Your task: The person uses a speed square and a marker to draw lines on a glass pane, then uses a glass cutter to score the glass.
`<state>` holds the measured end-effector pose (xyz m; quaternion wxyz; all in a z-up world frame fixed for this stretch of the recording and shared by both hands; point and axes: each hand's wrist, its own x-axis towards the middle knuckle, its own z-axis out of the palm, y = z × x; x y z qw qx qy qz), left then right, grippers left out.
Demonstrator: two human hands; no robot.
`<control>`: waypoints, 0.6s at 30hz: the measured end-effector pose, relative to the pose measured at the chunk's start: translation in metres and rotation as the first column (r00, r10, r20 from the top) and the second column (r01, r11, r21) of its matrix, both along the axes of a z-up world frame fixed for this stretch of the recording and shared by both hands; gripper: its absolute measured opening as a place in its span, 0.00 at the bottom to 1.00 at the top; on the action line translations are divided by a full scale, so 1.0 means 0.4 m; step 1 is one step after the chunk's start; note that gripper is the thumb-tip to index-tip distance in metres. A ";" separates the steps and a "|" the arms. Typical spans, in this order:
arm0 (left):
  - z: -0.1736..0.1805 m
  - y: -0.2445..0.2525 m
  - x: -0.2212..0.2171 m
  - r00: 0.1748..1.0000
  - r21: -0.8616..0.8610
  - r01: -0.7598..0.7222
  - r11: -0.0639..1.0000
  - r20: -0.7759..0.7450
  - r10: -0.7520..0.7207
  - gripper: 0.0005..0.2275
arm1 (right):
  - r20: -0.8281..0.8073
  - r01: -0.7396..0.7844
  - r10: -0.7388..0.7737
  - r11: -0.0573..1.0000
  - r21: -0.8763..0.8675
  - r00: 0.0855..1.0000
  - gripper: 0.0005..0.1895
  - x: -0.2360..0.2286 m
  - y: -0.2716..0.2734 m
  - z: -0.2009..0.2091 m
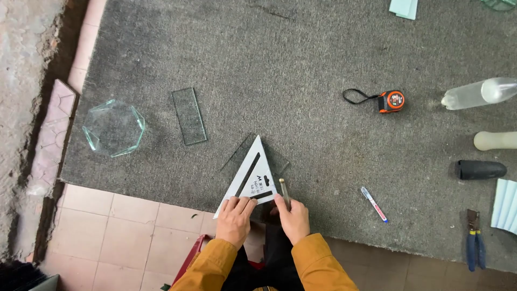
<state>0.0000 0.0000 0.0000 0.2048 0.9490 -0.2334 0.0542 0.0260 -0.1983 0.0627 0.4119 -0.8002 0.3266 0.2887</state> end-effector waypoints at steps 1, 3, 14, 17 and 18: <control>-0.007 -0.003 -0.002 1.000 0.000 0.004 1.000 -0.006 -0.004 0.16 | -0.006 0.004 -0.004 1.000 0.000 1.000 0.32 -0.003 -0.003 -0.021; -0.020 -0.010 -0.003 1.000 0.036 0.017 0.999 -0.007 -0.016 0.17 | -0.018 -0.081 0.080 0.993 -0.084 0.997 0.33 -0.007 -0.008 -0.062; 0.030 -0.019 0.107 0.993 0.009 -0.098 0.995 -0.064 0.098 0.21 | -0.098 0.067 -0.077 0.992 -0.105 0.992 0.28 0.006 0.020 -0.085; 0.048 -0.026 0.192 0.983 0.034 -0.078 0.996 -0.161 0.082 0.31 | -0.130 0.129 -0.141 0.987 -0.096 0.981 0.29 0.005 0.043 -0.089; 0.059 -0.031 0.224 0.964 0.024 -0.040 0.999 -0.264 0.045 0.34 | -0.145 0.140 -0.152 0.986 -0.091 0.978 0.31 0.008 0.051 -0.085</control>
